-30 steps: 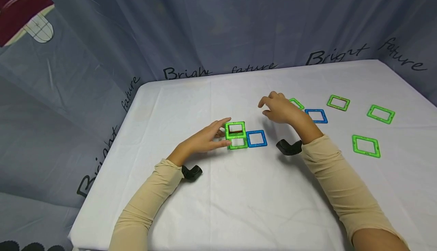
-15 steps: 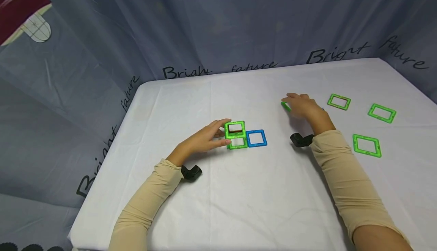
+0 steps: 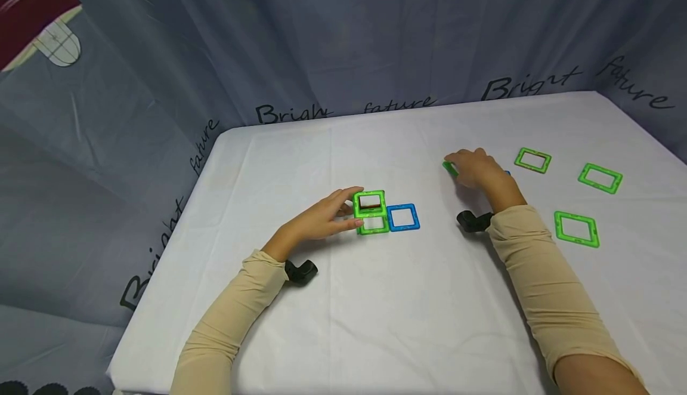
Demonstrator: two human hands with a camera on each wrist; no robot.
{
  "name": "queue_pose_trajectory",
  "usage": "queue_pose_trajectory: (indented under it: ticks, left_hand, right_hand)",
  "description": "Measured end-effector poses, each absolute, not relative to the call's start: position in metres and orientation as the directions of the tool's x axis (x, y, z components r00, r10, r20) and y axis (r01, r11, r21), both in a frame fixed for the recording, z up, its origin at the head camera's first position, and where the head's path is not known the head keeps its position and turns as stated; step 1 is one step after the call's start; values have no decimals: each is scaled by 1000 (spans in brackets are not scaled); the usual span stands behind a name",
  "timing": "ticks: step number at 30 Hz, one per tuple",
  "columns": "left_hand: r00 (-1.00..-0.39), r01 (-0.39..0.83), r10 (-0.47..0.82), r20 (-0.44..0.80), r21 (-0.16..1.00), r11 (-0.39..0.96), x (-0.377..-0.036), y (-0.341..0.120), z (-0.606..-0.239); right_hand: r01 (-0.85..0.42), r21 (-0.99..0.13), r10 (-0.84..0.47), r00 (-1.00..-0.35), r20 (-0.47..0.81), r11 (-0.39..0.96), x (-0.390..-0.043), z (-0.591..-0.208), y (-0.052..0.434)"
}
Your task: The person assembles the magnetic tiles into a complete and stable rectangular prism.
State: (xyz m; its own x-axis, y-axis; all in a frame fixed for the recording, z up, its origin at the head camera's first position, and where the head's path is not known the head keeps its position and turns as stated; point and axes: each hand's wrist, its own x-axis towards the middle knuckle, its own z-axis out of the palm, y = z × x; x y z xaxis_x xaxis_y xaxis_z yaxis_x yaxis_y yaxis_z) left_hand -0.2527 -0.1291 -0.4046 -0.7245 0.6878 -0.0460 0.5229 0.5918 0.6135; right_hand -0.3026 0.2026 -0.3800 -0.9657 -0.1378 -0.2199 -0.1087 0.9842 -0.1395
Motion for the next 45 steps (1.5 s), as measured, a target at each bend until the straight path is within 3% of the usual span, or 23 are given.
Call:
queue_pose_trajectory:
  ticks: [27,45]
  left_hand:
    - [-728,514,684,-45,625,587,-251,-128,-401]
    - [-724,513,688,-55,624,589,-251,-128,-401]
  right_hand:
    - [-118,-295,-178,-966,-188,948,-306,-379,208]
    - [-285,-429,-359,-928,-101,857,-293,-366,196]
